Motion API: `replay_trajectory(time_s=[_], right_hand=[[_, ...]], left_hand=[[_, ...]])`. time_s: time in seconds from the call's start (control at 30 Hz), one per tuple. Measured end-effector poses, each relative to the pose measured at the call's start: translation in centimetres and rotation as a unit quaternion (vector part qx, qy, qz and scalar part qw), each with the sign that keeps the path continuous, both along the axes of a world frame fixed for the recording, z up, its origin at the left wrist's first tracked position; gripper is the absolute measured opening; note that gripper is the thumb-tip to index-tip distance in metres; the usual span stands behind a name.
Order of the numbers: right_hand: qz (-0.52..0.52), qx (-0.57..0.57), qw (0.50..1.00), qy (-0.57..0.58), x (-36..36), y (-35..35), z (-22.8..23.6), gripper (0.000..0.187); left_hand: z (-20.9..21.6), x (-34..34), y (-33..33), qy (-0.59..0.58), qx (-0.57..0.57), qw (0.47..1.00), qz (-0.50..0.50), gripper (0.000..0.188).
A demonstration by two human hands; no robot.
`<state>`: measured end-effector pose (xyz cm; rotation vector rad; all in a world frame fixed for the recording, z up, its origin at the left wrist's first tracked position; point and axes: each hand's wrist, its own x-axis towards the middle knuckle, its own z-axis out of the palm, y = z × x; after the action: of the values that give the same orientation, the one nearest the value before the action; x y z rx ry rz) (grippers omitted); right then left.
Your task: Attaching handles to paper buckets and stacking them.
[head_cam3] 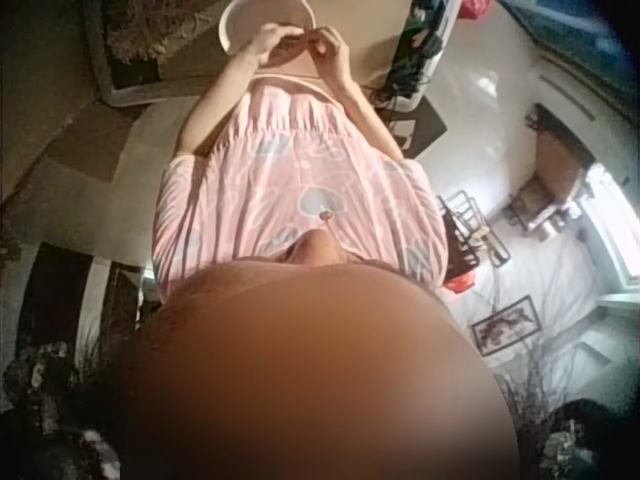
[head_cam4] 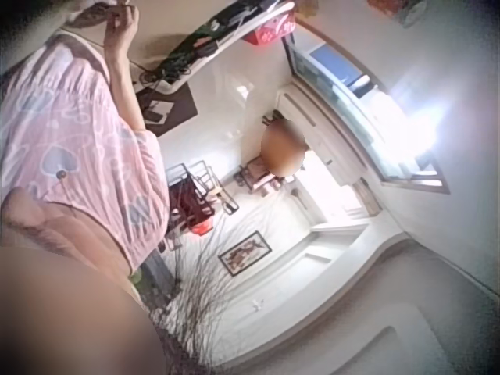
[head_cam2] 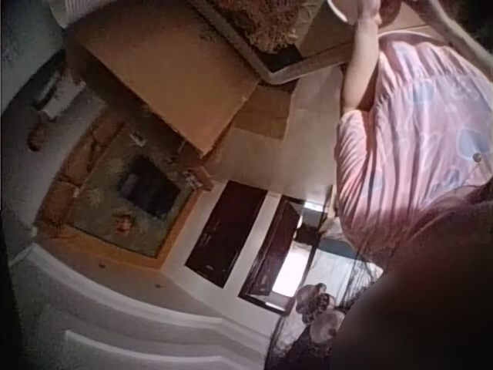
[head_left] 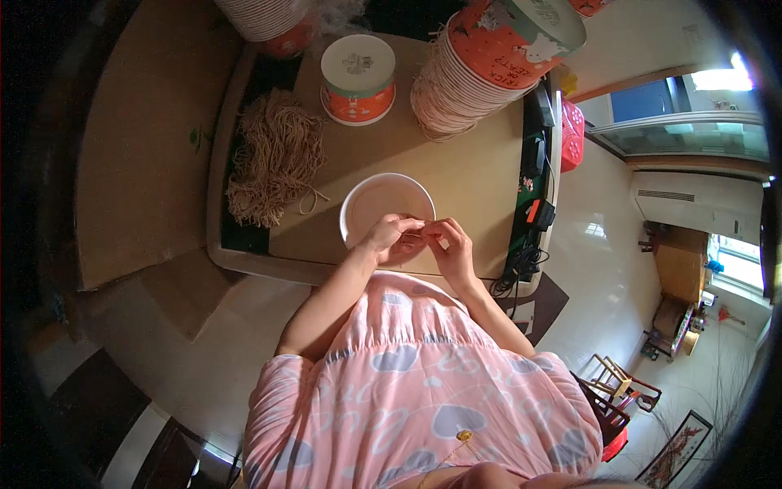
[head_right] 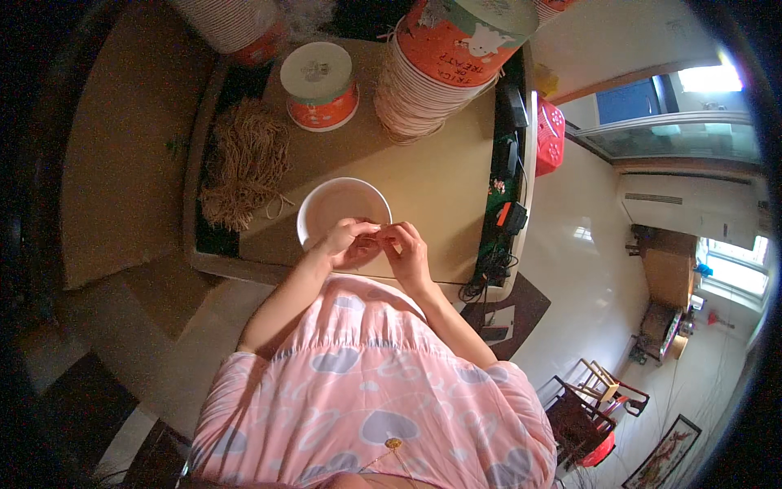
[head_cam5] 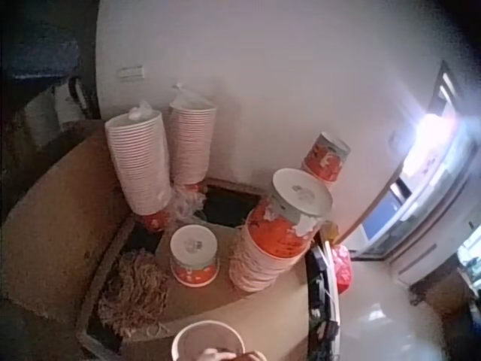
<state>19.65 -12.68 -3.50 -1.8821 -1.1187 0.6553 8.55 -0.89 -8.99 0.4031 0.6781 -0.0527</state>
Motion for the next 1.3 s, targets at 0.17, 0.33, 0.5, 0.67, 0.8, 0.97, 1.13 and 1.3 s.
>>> replay_trajectory(time_s=[0.17,0.33,0.5,0.67,0.8,0.97,1.13,1.3], right_hand=[[-0.010,0.015,0.999,0.031,0.3,0.2,-0.3,0.012],[-0.012,0.023,0.998,0.062,0.1,0.2,-0.1,0.012],[-0.019,0.017,0.996,0.084,0.1,-0.3,-0.6,0.010],[-0.076,0.025,0.969,0.235,0.2,-0.4,-1.5,0.010],[-0.090,-0.003,0.952,0.292,0.7,-0.4,-1.8,0.008],[-0.093,0.031,0.950,0.296,0.2,-0.3,-2.1,0.010],[-0.137,0.024,0.925,0.354,-0.1,-0.3,-1.7,0.019],[-0.098,0.042,0.935,0.338,0.1,-0.4,-1.9,0.020]], left_hand=[[0.5,-0.4,0.1,0.004,0.025,1.000,-0.004,0.017],[0.7,-0.4,0.3,-0.001,0.002,1.000,-0.012,0.011],[0.8,-0.8,0.4,-0.001,-0.004,1.000,-0.020,0.006],[0.7,-0.3,-1.2,-0.013,0.227,0.971,0.069,0.004],[1.9,-0.5,-1.2,-0.060,0.405,0.912,0.031,0.002],[3.8,-1.1,-1.4,-0.012,0.662,0.750,0.006,0.005],[4.8,-1.6,-1.4,-0.036,0.821,0.570,-0.019,0.008],[4.5,-1.5,-1.6,-0.033,0.830,0.557,-0.013,0.008]])
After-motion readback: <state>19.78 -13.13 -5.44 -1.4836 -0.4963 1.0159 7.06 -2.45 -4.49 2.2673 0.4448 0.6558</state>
